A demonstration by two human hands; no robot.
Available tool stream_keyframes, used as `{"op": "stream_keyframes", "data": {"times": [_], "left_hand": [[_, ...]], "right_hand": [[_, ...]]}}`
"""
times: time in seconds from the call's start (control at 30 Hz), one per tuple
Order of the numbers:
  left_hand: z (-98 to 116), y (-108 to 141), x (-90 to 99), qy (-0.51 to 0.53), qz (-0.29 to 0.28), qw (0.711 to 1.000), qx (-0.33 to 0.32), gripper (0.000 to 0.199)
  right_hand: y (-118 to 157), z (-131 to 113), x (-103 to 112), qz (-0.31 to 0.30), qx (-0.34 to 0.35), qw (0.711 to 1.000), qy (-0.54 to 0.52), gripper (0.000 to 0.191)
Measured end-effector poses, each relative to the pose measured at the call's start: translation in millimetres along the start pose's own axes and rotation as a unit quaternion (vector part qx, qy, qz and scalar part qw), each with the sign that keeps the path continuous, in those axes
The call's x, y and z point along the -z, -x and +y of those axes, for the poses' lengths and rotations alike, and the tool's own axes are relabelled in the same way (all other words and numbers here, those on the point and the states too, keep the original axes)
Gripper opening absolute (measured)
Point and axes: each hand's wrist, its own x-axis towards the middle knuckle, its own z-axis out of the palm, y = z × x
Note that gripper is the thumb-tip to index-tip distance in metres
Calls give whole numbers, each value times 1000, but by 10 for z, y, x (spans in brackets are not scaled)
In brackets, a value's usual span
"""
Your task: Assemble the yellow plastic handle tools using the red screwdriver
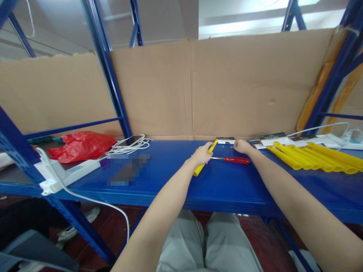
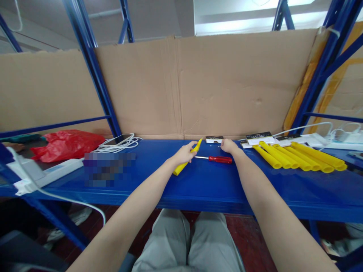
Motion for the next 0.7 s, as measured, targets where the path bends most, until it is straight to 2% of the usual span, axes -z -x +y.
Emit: {"op": "stream_keyframes", "data": {"times": [0.33, 0.43, 0.57, 0.7], "left_hand": [[-24, -17, -3, 6, -1, 1000, 0, 53], [-36, -29, -4, 29, 1, 1000, 10, 52], [-6, -65, -30, 148, -13, 988, 47, 55], [130, -146, -44, 302, -20, 948, 95, 50]], "right_hand": [[47, 58, 10, 15, 28, 998, -48, 21], [106, 75, 68, 6, 12, 997, -77, 23], [156, 43, 167, 26, -16, 992, -120, 27], [159, -79, 249, 54, -22, 979, -195, 25]]}}
